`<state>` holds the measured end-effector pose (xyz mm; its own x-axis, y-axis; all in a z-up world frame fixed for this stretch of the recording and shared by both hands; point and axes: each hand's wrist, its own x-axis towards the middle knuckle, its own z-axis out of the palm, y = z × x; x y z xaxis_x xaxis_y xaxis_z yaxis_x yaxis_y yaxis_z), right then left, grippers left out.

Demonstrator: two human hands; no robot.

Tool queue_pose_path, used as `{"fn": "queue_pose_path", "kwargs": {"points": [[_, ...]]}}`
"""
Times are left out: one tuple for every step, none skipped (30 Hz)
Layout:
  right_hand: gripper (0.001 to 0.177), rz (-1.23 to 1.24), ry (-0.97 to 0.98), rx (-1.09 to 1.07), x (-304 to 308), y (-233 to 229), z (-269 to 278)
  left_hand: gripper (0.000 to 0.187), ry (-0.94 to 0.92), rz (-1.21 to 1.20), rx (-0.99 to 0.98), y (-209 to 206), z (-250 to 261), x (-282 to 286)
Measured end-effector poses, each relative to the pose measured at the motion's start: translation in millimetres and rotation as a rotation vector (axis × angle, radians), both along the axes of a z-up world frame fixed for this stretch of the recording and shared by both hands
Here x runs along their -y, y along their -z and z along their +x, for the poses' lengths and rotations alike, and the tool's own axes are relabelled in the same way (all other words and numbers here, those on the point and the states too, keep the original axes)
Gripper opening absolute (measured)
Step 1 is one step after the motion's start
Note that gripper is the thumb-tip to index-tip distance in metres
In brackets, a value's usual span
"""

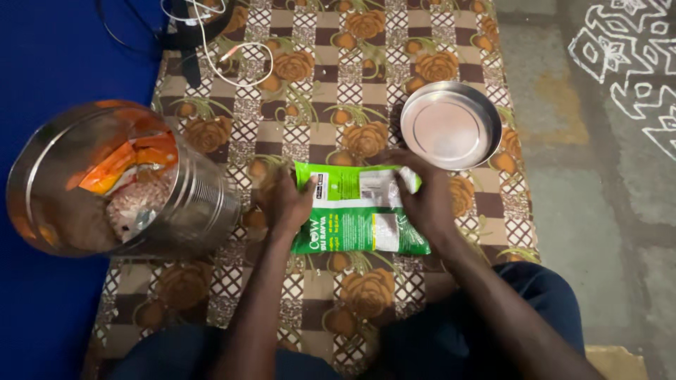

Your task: The person sits on a patterned mat and unpacks several food items from a large metal container. They place a green packet, an orange packet, and a small blue sachet onto the mat, then open a clear plastic bag of chickpeas and pour them into a metal plate.

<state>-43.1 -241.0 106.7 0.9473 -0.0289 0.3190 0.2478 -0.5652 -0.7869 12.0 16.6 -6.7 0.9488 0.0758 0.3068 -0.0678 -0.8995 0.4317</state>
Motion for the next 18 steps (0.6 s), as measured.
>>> {"fn": "queue_pose_path", "kwargs": {"points": [[0.031,-0.03,-0.023,-0.073,-12.4,0.7,-10.7,0.057,0.003,-0.017,-0.191,6.3,-2.3,0.2],[0.039,0.042,-0.09,-0.158,-26.7,3.8,-18.9,0.057,0.008,-0.033,-0.382,11.5,-1.9,1.8],[0.05,0.113,-0.154,-0.233,-38.5,6.9,-23.4,0.059,0.02,-0.05,-0.562,13.8,2.0,4.4],[0.058,-0.155,-0.173,-0.174,-50.5,11.3,-30.5,0.052,0.044,-0.074,-0.442,14.3,-1.2,5.3],[0.067,-0.425,-0.189,-0.109,-61.3,16.4,-35.5,0.046,0.071,-0.099,-0.318,12.1,-5.6,6.8],[0.076,-0.695,-0.202,-0.044,-64.9,20.8,-37.4,0.041,0.098,-0.123,-0.193,6.7,-7.9,8.9],[0.077,-0.678,-0.192,-0.151,-64.4,25.8,-38.0,0.04,0.046,-0.117,-0.244,-0.2,-13.1,12.6],[0.078,-0.66,-0.182,-0.257,-62.2,31.0,-34.6,0.039,-0.006,-0.11,-0.295,-8.2,-19.0,21.1],[0.08,-0.644,-0.167,-0.357,-58.0,36.0,-29.0,0.038,-0.056,-0.107,-0.339,-17.9,-21.4,29.0],[0.078,-0.613,-0.131,-0.366,-52.6,41.2,-25.4,0.037,-0.076,-0.137,-0.378,-27.8,-24.8,32.0],[0.077,-0.581,-0.095,-0.371,-45.1,45.9,-21.0,0.035,-0.097,-0.167,-0.413,-35.9,-27.7,33.9],[0.076,-0.55,-0.059,-0.377,-37.6,50.6,-18.1,0.034,-0.117,-0.197,-0.449,-41.0,-29.7,34.3],[0.078,-0.521,-0.025,-0.405,-28.5,54.4,-15.9,0.034,-0.129,-0.197,-0.432,-42.5,-29.1,34.3],[0.08,-0.492,0.01,-0.432,-19.6,57.1,-14.6,0.034,-0.141,-0.196,-0.414,-40.3,-27.3,32.8],[0.082,-0.463,0.044,-0.462,-12.7,58.8,-15.8,0.035,-0.153,-0.197,-0.399,-34.7,-26.5,31.3],[0.082,-0.474,0.083,-0.445,-8.1,59.3,-17.4,0.035,-0.145,-0.134,-0.373,-26.7,-24.7,29.0],[0.082,-0.483,0.12,-0.43,-5.8,58.6,-20.0,0.035,-0.139,-0.071,-0.347,-17.1,-23.1,25.2],[0.082,-0.492,0.157,-0.414,-5.1,56.6,-23.1,0.036,-0.133,-0.007,-0.321,-6.8,-21.7,23.2]]}}
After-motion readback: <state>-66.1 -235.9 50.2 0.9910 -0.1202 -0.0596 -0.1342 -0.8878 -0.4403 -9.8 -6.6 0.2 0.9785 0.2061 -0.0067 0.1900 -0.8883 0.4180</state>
